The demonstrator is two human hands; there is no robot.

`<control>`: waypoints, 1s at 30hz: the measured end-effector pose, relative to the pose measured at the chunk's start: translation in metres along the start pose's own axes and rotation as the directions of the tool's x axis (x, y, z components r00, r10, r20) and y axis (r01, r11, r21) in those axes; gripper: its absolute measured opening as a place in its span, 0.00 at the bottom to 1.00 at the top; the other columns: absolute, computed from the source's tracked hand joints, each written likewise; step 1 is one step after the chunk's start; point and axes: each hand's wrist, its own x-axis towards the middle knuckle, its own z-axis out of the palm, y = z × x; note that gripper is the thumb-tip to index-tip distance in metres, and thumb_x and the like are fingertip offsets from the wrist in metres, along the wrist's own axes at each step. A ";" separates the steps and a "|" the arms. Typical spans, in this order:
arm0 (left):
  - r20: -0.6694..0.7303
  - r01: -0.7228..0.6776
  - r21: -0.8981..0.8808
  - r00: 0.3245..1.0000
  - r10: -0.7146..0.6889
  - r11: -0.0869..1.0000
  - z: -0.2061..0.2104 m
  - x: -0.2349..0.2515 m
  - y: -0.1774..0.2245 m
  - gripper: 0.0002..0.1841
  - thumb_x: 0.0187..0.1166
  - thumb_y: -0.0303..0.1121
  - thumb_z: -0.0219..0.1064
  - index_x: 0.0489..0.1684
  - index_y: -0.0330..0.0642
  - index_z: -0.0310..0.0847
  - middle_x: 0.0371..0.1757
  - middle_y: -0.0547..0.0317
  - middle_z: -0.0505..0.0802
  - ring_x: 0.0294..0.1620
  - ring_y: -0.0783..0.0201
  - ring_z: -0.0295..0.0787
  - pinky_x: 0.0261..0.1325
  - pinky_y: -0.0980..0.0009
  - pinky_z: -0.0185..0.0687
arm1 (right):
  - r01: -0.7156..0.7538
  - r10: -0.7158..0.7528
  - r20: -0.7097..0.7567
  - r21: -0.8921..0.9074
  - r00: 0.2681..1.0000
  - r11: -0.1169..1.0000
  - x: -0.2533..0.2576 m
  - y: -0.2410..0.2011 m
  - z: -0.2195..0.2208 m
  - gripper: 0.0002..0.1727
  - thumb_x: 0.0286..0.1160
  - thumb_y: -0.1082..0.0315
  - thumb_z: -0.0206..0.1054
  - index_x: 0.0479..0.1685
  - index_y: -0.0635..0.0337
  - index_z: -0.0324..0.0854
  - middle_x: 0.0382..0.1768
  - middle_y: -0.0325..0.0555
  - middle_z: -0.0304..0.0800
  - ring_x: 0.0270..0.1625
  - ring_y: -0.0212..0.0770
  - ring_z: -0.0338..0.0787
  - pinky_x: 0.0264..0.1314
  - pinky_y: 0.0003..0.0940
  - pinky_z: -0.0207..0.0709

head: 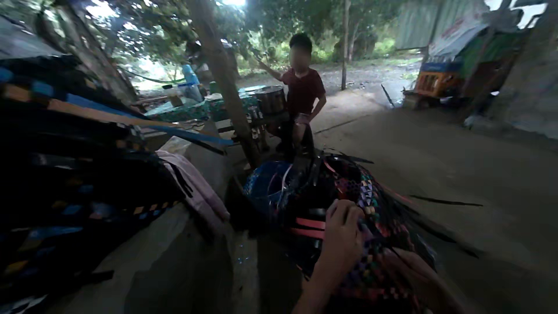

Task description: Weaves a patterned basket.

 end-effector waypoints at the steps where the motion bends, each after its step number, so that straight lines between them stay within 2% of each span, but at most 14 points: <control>1: 0.043 0.098 0.072 0.994 -0.101 0.993 -0.003 0.001 0.004 0.16 0.69 0.24 0.73 0.56 0.30 0.86 0.62 0.35 0.89 0.70 0.38 0.84 0.81 0.39 0.65 | 0.027 -0.029 0.008 0.125 1.000 0.992 -0.004 0.000 0.001 0.20 0.92 0.65 0.42 0.32 0.57 0.76 0.18 0.24 0.73 0.19 0.18 0.71 0.24 0.15 0.68; 4: 0.277 0.348 0.209 0.875 -0.396 0.914 -0.012 0.012 0.015 0.27 0.81 0.38 0.69 0.75 0.31 0.77 0.74 0.33 0.84 0.87 0.33 0.64 0.89 0.30 0.35 | 0.135 -0.215 0.172 0.386 0.961 0.912 -0.017 -0.004 -0.003 0.22 0.90 0.59 0.43 0.28 0.44 0.80 0.23 0.17 0.80 0.24 0.13 0.75 0.27 0.13 0.69; 6: 0.384 0.369 0.271 0.806 -0.451 0.889 -0.011 0.018 0.018 0.26 0.84 0.39 0.64 0.76 0.31 0.76 0.72 0.36 0.86 0.83 0.38 0.72 0.90 0.38 0.43 | 0.299 -0.413 0.303 0.358 0.859 0.885 -0.020 -0.012 -0.008 0.20 0.92 0.57 0.48 0.34 0.52 0.82 0.28 0.24 0.83 0.31 0.14 0.78 0.36 0.14 0.73; 8: 0.549 0.362 0.244 0.714 -0.436 0.900 -0.017 0.026 0.021 0.28 0.87 0.39 0.61 0.80 0.29 0.70 0.73 0.36 0.85 0.78 0.42 0.79 0.87 0.48 0.58 | 0.495 -0.555 0.375 0.251 0.742 0.832 -0.015 -0.026 -0.014 0.20 0.92 0.61 0.54 0.41 0.70 0.81 0.33 0.45 0.85 0.32 0.24 0.79 0.39 0.18 0.74; 9: 0.607 0.347 0.211 0.687 -0.400 0.914 -0.020 0.029 0.024 0.28 0.88 0.39 0.60 0.80 0.27 0.69 0.72 0.34 0.86 0.76 0.42 0.80 0.85 0.48 0.61 | 0.514 -0.535 0.355 0.159 0.767 0.843 -0.011 -0.034 -0.018 0.16 0.88 0.65 0.58 0.43 0.73 0.82 0.36 0.49 0.87 0.34 0.25 0.82 0.41 0.19 0.78; 10: 0.645 0.325 0.187 0.671 -0.365 0.927 -0.021 0.030 0.026 0.27 0.89 0.38 0.59 0.79 0.26 0.69 0.71 0.34 0.86 0.75 0.42 0.81 0.84 0.48 0.61 | 0.445 -0.441 0.278 0.053 0.853 0.894 -0.006 -0.048 -0.021 0.12 0.80 0.73 0.61 0.43 0.77 0.84 0.36 0.49 0.89 0.35 0.26 0.84 0.44 0.20 0.80; 11: 0.638 0.283 0.162 0.701 -0.319 0.946 -0.019 0.026 0.025 0.24 0.88 0.34 0.58 0.76 0.25 0.72 0.66 0.33 0.88 0.71 0.42 0.85 0.81 0.47 0.65 | 0.344 -0.329 0.222 -0.031 0.918 0.938 0.007 -0.058 -0.027 0.11 0.79 0.75 0.62 0.47 0.78 0.82 0.39 0.48 0.89 0.39 0.27 0.84 0.50 0.23 0.79; 12: 0.585 0.234 0.126 0.767 -0.262 0.964 -0.014 0.020 0.024 0.22 0.85 0.32 0.62 0.71 0.24 0.76 0.60 0.34 0.91 0.64 0.41 0.89 0.77 0.46 0.70 | 0.370 -0.357 0.167 -0.059 0.919 0.927 0.027 -0.056 -0.035 0.10 0.80 0.75 0.62 0.48 0.76 0.83 0.40 0.47 0.89 0.40 0.28 0.85 0.51 0.26 0.80; 14: 0.424 0.179 0.059 0.886 -0.187 0.982 -0.005 0.007 0.024 0.23 0.81 0.36 0.68 0.62 0.21 0.82 0.46 0.36 0.95 0.52 0.42 0.95 0.71 0.46 0.77 | 0.571 -0.564 0.093 -0.109 0.821 0.814 0.064 -0.040 -0.053 0.11 0.83 0.69 0.61 0.48 0.70 0.84 0.41 0.40 0.91 0.39 0.22 0.89 0.47 0.20 0.85; 18: 0.357 0.163 0.069 0.917 -0.177 0.984 0.004 0.001 0.032 0.17 0.86 0.36 0.58 0.49 0.25 0.83 0.34 0.43 0.93 0.43 0.49 0.95 0.67 0.52 0.80 | 0.399 -0.403 0.035 -0.239 0.915 0.885 0.073 -0.049 -0.063 0.13 0.83 0.74 0.59 0.59 0.75 0.77 0.40 0.48 0.87 0.31 0.27 0.85 0.37 0.23 0.83; 21: 0.273 0.107 0.037 0.955 -0.113 0.994 0.007 -0.001 0.031 0.16 0.88 0.31 0.55 0.41 0.28 0.87 0.34 0.45 0.93 0.42 0.51 0.94 0.65 0.51 0.81 | 0.278 -0.283 -0.007 -0.180 0.959 0.944 0.069 -0.062 -0.067 0.13 0.87 0.75 0.55 0.63 0.73 0.73 0.37 0.45 0.84 0.27 0.26 0.84 0.34 0.24 0.84; 23: 0.224 0.094 0.047 0.969 -0.102 0.994 0.009 -0.002 0.033 0.16 0.87 0.31 0.55 0.39 0.30 0.88 0.34 0.46 0.93 0.42 0.51 0.95 0.63 0.52 0.83 | 0.288 -0.290 -0.006 -0.086 0.957 0.954 0.073 -0.059 -0.073 0.11 0.87 0.74 0.54 0.57 0.72 0.75 0.34 0.40 0.84 0.29 0.25 0.86 0.38 0.23 0.85; 26: 0.145 0.104 0.060 0.983 -0.111 0.993 0.013 -0.003 0.034 0.15 0.85 0.31 0.58 0.37 0.30 0.90 0.42 0.44 0.96 0.53 0.47 0.95 0.61 0.50 0.84 | 0.346 -0.347 0.016 0.044 0.938 0.937 0.081 -0.053 -0.082 0.10 0.88 0.74 0.52 0.51 0.70 0.78 0.29 0.35 0.88 0.27 0.25 0.90 0.37 0.23 0.88; 30: -0.030 0.110 0.101 0.994 -0.108 0.989 0.025 -0.007 0.033 0.13 0.78 0.34 0.63 0.29 0.39 0.93 0.45 0.52 0.95 0.56 0.43 0.87 0.52 0.47 0.79 | 0.259 -0.273 0.175 0.100 0.946 0.961 0.085 -0.049 -0.086 0.09 0.88 0.73 0.50 0.53 0.66 0.75 0.31 0.35 0.88 0.26 0.29 0.92 0.35 0.27 0.91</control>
